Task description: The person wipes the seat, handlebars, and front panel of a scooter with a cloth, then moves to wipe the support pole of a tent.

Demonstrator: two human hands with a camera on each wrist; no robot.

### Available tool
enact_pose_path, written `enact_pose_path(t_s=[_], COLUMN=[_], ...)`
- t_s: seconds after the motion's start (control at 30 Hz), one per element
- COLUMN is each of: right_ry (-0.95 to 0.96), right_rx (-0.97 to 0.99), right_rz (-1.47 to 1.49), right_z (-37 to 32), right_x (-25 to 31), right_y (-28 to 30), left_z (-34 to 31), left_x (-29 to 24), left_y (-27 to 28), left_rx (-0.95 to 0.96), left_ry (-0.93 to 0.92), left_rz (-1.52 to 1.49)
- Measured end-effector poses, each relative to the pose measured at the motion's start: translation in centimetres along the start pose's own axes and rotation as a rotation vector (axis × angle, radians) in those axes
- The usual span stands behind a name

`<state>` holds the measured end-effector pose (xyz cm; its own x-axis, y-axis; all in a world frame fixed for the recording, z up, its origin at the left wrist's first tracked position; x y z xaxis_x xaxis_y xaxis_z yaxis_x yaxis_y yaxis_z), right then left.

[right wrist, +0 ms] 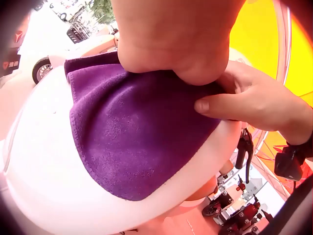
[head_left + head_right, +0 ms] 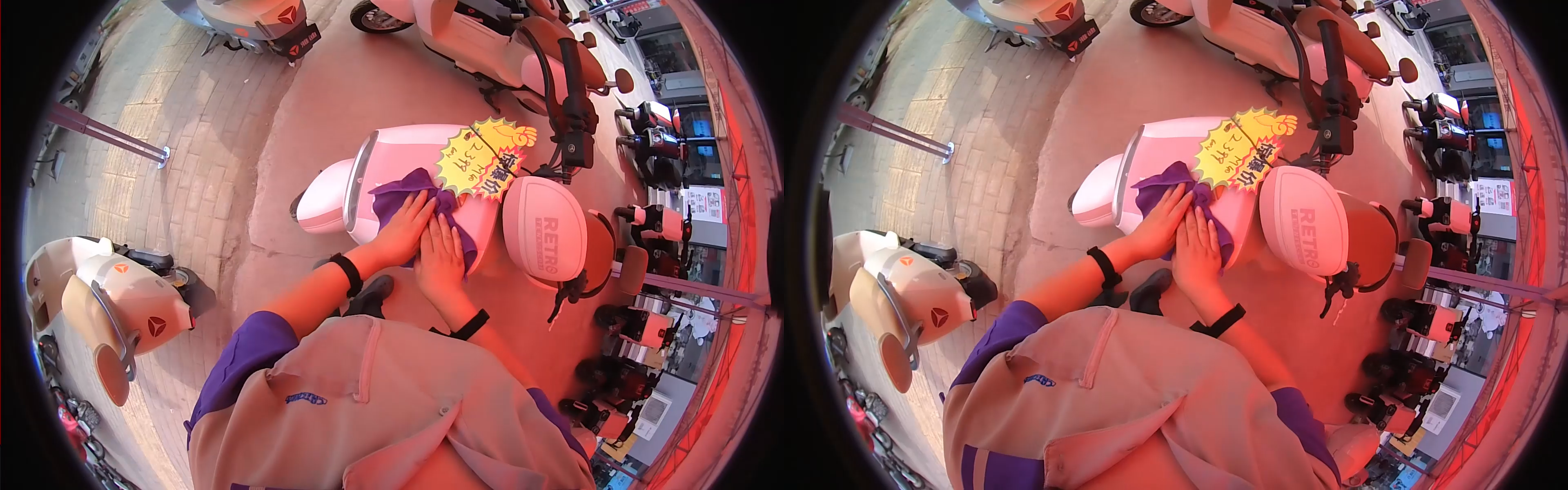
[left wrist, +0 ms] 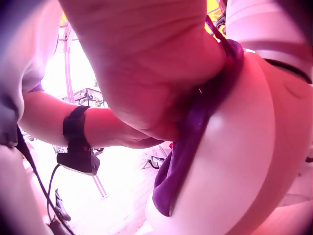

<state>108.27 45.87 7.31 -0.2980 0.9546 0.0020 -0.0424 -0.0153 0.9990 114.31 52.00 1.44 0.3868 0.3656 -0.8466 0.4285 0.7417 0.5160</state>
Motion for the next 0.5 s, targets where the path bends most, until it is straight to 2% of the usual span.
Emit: enact_pose_path(t_s=[0.1, 0.13, 0.2, 0.3, 0.37, 0.43, 0.47, 0.5], right_ry=[-0.078, -0.047, 0.013, 0.143, 0.218, 0.276, 0.303, 0.33], right_rx=[0.002, 0.028, 0.082, 0.195, 0.236, 0.235, 0.252, 0.265], right_rz=[-0.072, -0.071, -0.07, -0.096, -0.088, -0.077, -0.079, -0.085], right_z=[2.1, 3.3, 5.7, 9.9, 10.4, 9.9, 8.8, 6.8], right_x=[-1.5, -1.4, -1.5, -0.7, 0.8, 2.5, 3.4, 4.4], right_y=[1.9, 1.5, 0.1, -4.9, -7.9, -10.8, -11.2, -11.2], left_z=[4.4, 5.3, 6.6, 5.9, 3.6, 0.2, -1.9, -4.1], left_x=[-1.0, 0.6, 3.8, 10.6, 14.0, 15.7, 16.5, 15.3], left_y=[1.7, 2.2, 2.5, 2.6, 1.6, 0.0, -2.2, -2.7], left_rx=[-0.07, -0.085, -0.111, -0.201, -0.253, -0.304, -0.264, -0.262], left_ry=[-0.254, -0.23, -0.18, 0.051, 0.186, 0.3, 0.347, 0.36], left_rz=[0.045, 0.071, 0.121, 0.092, 0.11, 0.057, 0.165, 0.166])
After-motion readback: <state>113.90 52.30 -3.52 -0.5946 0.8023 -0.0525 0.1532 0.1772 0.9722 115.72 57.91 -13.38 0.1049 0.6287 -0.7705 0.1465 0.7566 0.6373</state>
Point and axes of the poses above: each hand's wrist, its own z-axis towards the middle knuckle, its own y-axis out of the back of the hand, x = y × z, the point moved 7 cm from there along z, towards the middle knuckle, and after that the axes turned 6 degrees about y, right-handed, at the moved point
